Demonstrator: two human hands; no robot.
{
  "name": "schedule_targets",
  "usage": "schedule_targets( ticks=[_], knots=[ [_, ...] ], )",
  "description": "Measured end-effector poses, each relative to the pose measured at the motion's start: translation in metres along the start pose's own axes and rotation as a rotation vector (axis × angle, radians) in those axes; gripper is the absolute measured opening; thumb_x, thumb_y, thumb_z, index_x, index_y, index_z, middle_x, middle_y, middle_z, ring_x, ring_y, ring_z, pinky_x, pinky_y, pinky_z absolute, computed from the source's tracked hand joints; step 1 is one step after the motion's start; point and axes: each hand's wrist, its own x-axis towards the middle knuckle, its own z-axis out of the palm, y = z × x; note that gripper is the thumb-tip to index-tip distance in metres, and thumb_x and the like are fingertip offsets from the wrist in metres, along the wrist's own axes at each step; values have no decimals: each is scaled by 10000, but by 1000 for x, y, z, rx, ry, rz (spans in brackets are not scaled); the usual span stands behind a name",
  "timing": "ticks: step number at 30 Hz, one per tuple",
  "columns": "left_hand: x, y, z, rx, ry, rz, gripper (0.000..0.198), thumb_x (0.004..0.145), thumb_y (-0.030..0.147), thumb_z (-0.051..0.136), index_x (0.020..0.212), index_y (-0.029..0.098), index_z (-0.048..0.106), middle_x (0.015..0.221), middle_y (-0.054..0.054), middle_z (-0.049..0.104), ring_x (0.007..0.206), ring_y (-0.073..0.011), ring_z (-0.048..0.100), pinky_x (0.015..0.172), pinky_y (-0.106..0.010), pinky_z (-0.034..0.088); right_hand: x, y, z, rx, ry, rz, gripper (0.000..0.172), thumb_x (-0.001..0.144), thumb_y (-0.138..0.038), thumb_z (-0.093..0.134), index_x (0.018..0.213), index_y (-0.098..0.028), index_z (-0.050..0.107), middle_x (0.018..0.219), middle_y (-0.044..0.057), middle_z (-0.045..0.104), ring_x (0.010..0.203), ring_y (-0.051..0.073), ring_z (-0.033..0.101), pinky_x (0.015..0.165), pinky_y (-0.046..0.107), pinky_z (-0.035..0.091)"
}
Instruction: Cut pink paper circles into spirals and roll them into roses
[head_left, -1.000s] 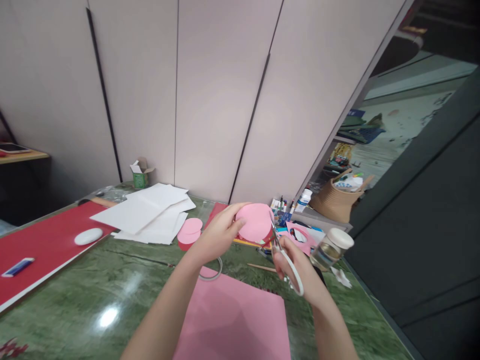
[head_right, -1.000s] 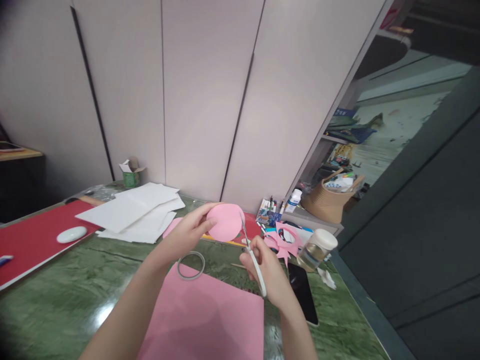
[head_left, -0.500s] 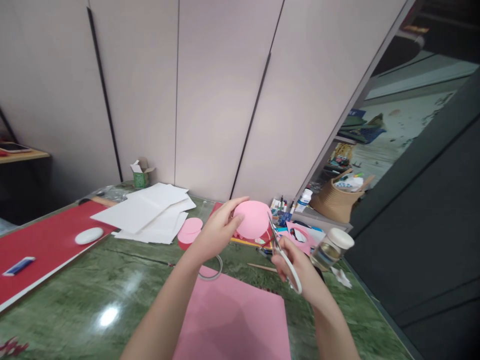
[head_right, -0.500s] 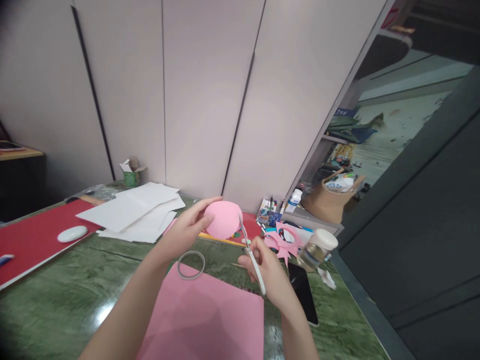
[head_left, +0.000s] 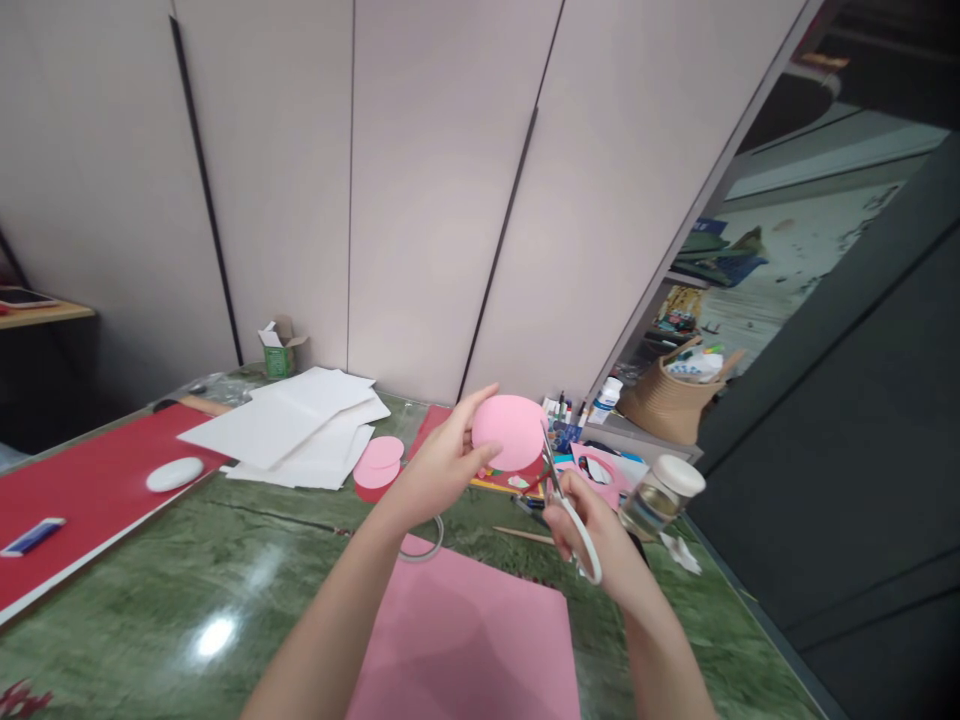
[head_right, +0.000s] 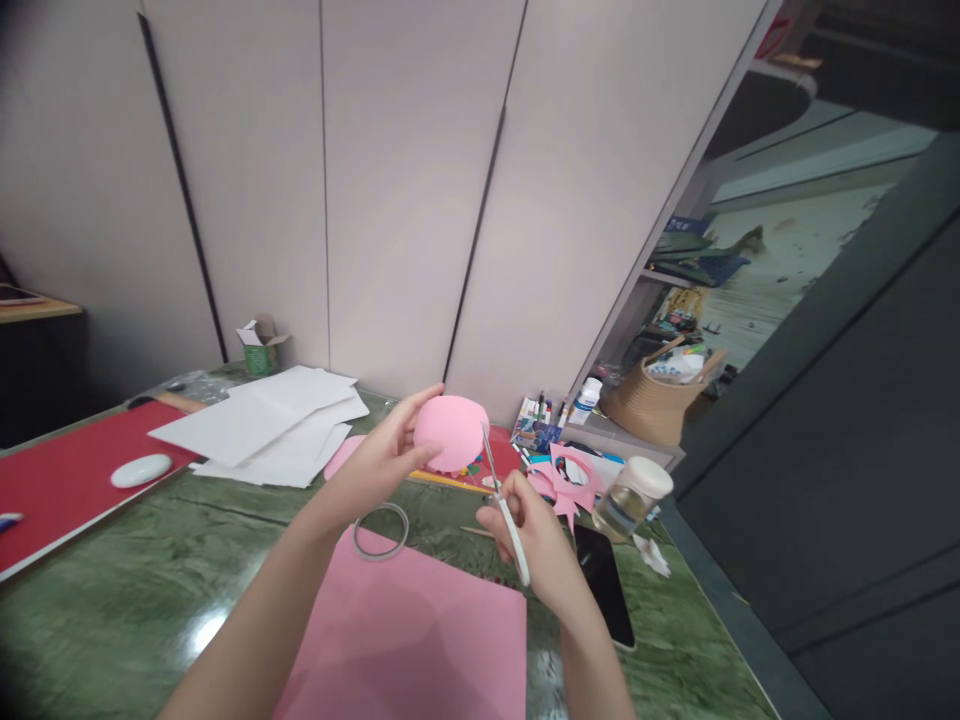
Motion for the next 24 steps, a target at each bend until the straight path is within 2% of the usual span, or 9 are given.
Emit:
schedule_targets(
  ticks=[5,10,15,24],
  knots=[
    [-2,6,-3,76,-25,27,534,799,213,477,1309,299,344,1339,-26,407,1114,-214,467,914,-337,417,-1,-5,-2,-49,-3,-6,289,829,-466,444,733,-223,319,526,-87,388,440,70,331,453,209,271],
    [-3,8,-4,133,-56,-26,519,804,233,470,1303,316,351,1250,-23,494,1114,-229,463,890,-344,429,-3,-6,-3,-36,-7,-2,271,830,-446,456,749,-222,326,556,-82,383,459,68,342,460,206,271],
    [-4,7,-6,154,-66,-17,512,809,247,466,1304,320,353,1345,-15,408,1105,-219,469,854,-317,445,-4,-3,-5,-22,-28,-7,272,828,-448,460,758,-221,328,560,-83,379,456,63,329,456,203,265],
    [-1,4,-9,122,-35,-25,560,804,258,480,1335,297,305,1336,-32,413,1118,-228,466,909,-350,417,-2,-1,-5,25,-48,23,305,818,-470,476,734,-220,324,506,-103,331,418,56,310,426,196,243]
  ],
)
